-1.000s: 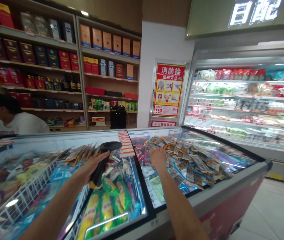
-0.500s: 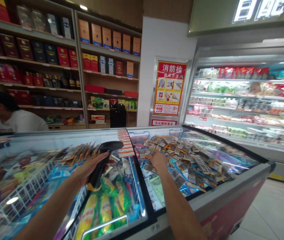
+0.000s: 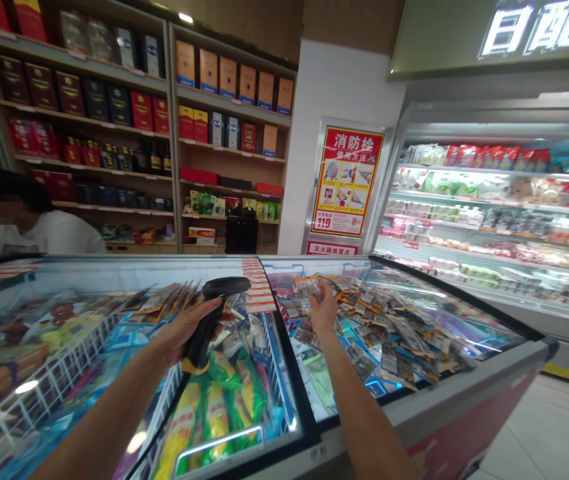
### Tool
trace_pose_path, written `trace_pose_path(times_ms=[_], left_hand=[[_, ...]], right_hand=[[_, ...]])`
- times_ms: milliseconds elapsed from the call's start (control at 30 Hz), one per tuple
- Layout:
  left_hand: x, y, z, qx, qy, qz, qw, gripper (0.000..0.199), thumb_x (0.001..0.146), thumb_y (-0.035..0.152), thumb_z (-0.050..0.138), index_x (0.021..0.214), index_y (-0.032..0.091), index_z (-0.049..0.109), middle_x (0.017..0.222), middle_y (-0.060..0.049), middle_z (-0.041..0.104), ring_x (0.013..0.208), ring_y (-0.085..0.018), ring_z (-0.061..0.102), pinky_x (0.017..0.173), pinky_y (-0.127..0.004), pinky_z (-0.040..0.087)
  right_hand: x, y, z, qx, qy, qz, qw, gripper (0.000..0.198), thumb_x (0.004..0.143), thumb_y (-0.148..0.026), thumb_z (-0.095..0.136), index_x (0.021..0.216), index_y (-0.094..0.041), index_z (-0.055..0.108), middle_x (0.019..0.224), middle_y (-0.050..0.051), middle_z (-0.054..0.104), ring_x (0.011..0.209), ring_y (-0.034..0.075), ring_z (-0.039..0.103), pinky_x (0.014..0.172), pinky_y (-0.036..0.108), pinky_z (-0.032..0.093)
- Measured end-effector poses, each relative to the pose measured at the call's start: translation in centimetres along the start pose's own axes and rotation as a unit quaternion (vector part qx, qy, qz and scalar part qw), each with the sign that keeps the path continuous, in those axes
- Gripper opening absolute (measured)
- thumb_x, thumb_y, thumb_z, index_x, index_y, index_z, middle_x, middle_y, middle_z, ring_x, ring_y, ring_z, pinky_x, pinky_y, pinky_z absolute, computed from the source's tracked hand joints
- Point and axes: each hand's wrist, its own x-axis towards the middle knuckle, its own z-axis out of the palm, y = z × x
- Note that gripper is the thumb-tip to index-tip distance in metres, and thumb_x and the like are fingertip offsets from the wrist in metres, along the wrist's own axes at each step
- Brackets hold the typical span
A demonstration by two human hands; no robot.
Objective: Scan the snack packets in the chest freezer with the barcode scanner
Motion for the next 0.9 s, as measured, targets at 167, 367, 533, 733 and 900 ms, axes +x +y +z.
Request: trace_pose_path(times_ms=[167, 367, 533, 733, 900], left_hand=[[-0.2, 0.0, -0.3, -0.005, -0.008, -0.008, 1.0, 0.024, 0.068, 0.035, 0.06, 0.076, 0.014, 0.055, 0.062, -0.005, 0.065, 0.037, -0.006, 0.049, 0.036, -0.016, 0.039], [-0.1, -0.2, -0.5, 0.02, -0.016, -0.02, 0.999, 0.027, 0.064, 0.038, 0.062, 0.071, 0.014, 0.056, 0.063, -0.006, 0.065, 0.039, -0.008, 0.051, 0.036, -0.017, 0.038], [-0.1, -0.4, -0.1, 0.056, -0.027, -0.01, 0.998, 0.027, 0.064, 0.038, 0.062, 0.072, 0.014, 0.055, 0.061, -0.005, 0.064, 0.04, -0.008, 0.051, 0.037, -0.017, 0.038], [-0.2, -0.8, 0.2, 0.058, -0.055, -0.013, 0.997, 0.027, 0.064, 0.038, 0.062, 0.075, 0.015, 0.053, 0.06, -0.002, 0.063, 0.042, -0.008, 0.052, 0.039, -0.018, 0.039], [-0.4, -0.7, 0.2, 0.046, -0.072, -0.013, 0.996, 0.026, 0.065, 0.038, 0.061, 0.074, 0.015, 0.054, 0.061, -0.002, 0.063, 0.042, -0.008, 0.052, 0.039, -0.018, 0.039]], right_hand=[[-0.4, -0.6, 3.2, 0.169, -0.034, 0.08, 0.982, 0.037, 0.06, -0.026, 0.051, 0.094, -0.014, 0.058, 0.08, 0.004, 0.065, 0.074, 0.018, 0.06, 0.07, 0.031, 0.045], [-1.3, 0.6, 5.0, 0.232, -0.009, 0.098, 0.968, 0.039, 0.057, -0.023, 0.053, 0.095, -0.015, 0.054, 0.093, 0.007, 0.064, 0.084, 0.019, 0.059, 0.08, 0.033, 0.043], [-1.1, 1.5, 4.9, 0.271, -0.02, 0.105, 0.957, 0.04, 0.056, -0.024, 0.054, 0.095, -0.014, 0.052, 0.094, 0.008, 0.064, 0.087, 0.02, 0.059, 0.08, 0.035, 0.044], [-1.2, 1.1, 4.9, 0.27, -0.019, 0.105, 0.957, 0.037, 0.055, -0.022, 0.054, 0.091, -0.014, 0.053, 0.089, 0.006, 0.065, 0.083, 0.02, 0.06, 0.079, 0.034, 0.044], [-1.5, 0.7, 4.6, 0.256, -0.032, 0.104, 0.96, 0.035, 0.056, -0.021, 0.051, 0.09, -0.014, 0.054, 0.087, 0.006, 0.065, 0.08, 0.019, 0.06, 0.075, 0.033, 0.046]])
